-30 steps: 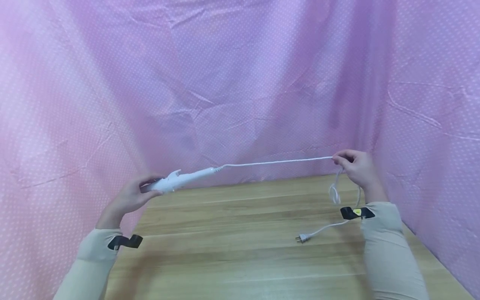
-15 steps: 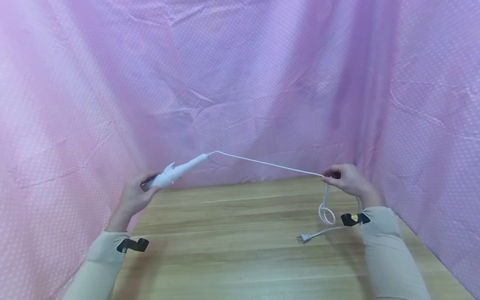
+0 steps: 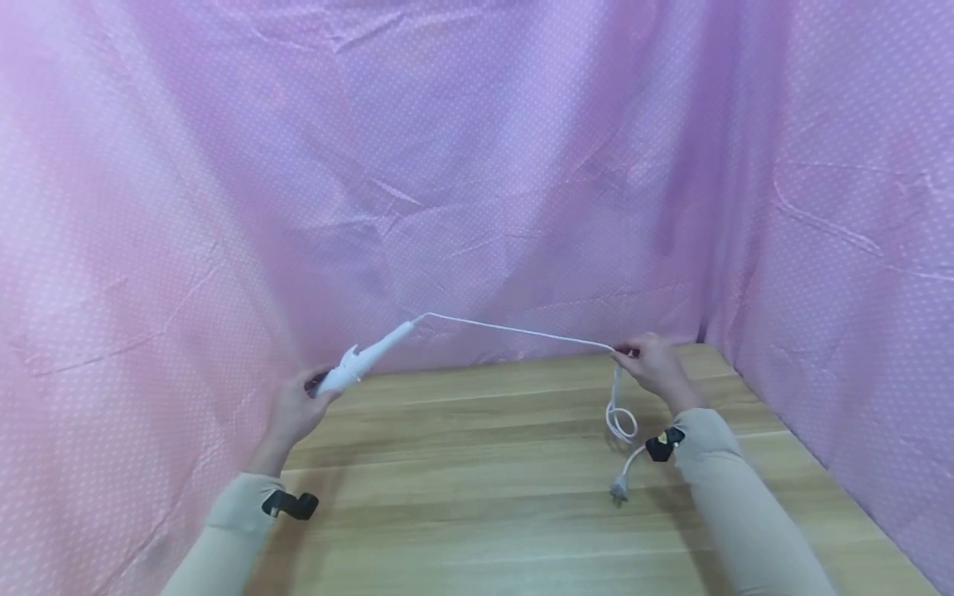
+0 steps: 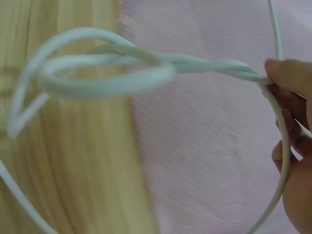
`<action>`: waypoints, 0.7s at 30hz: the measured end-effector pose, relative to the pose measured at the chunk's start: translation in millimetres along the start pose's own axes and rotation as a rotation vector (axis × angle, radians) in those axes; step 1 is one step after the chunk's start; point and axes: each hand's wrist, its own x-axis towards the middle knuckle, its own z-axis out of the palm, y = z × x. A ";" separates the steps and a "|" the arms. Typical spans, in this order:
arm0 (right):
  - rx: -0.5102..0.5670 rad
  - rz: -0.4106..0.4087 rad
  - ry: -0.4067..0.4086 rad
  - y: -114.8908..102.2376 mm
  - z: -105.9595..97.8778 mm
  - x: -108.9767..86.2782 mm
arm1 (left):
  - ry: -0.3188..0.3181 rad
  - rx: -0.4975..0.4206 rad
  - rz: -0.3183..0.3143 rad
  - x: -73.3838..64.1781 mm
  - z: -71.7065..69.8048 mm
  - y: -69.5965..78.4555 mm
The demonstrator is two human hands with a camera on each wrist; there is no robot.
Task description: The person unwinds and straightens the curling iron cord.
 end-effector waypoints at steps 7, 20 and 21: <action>0.103 0.195 -0.028 12.3 39.2 5.0 | -0.055 0.018 -0.107 -2.3 31.1 -28.1; 0.519 0.646 -0.271 27.0 85.2 -23.9 | -0.188 -0.017 -0.184 -12.5 69.8 -65.4; 0.496 0.626 -0.277 27.0 87.1 -24.8 | -0.190 -0.021 -0.193 -13.2 71.2 -66.3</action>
